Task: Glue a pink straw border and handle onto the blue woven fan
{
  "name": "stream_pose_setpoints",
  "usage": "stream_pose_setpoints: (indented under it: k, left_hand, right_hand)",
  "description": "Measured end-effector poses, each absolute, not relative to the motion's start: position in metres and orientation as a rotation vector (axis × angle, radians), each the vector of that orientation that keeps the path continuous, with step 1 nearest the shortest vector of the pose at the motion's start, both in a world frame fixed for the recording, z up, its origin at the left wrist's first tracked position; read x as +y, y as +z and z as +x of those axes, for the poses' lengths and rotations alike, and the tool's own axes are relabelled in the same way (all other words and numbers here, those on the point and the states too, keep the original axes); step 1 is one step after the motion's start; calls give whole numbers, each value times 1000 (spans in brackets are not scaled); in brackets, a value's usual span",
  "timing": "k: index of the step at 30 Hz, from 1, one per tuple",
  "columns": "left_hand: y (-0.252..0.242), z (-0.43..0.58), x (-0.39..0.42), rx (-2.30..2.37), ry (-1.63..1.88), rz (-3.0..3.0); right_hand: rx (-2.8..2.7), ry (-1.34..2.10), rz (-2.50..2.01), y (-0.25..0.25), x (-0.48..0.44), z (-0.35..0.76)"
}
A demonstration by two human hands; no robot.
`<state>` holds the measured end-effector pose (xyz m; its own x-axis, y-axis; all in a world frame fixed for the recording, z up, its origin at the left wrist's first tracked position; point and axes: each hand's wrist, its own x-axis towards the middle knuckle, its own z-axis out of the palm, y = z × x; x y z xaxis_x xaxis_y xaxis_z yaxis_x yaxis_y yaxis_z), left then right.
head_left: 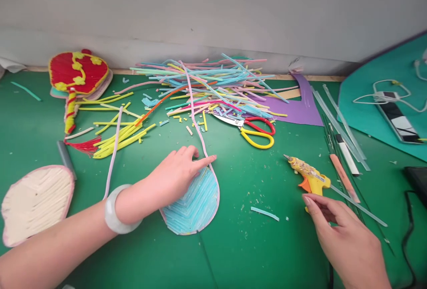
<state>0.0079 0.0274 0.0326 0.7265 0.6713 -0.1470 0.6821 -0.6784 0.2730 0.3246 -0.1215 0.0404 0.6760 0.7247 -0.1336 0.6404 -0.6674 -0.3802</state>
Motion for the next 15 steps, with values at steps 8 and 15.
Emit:
stream_pose_setpoints:
  k: [8, 15]
  left_hand:
    - [42, 8, 43, 988, -111, 2534]
    - [37, 5, 42, 996, -37, 2501]
  right_hand:
    - [-1041, 338, -2708, 25, -136, 352]
    - [-1022, 274, -2722, 17, -136, 363]
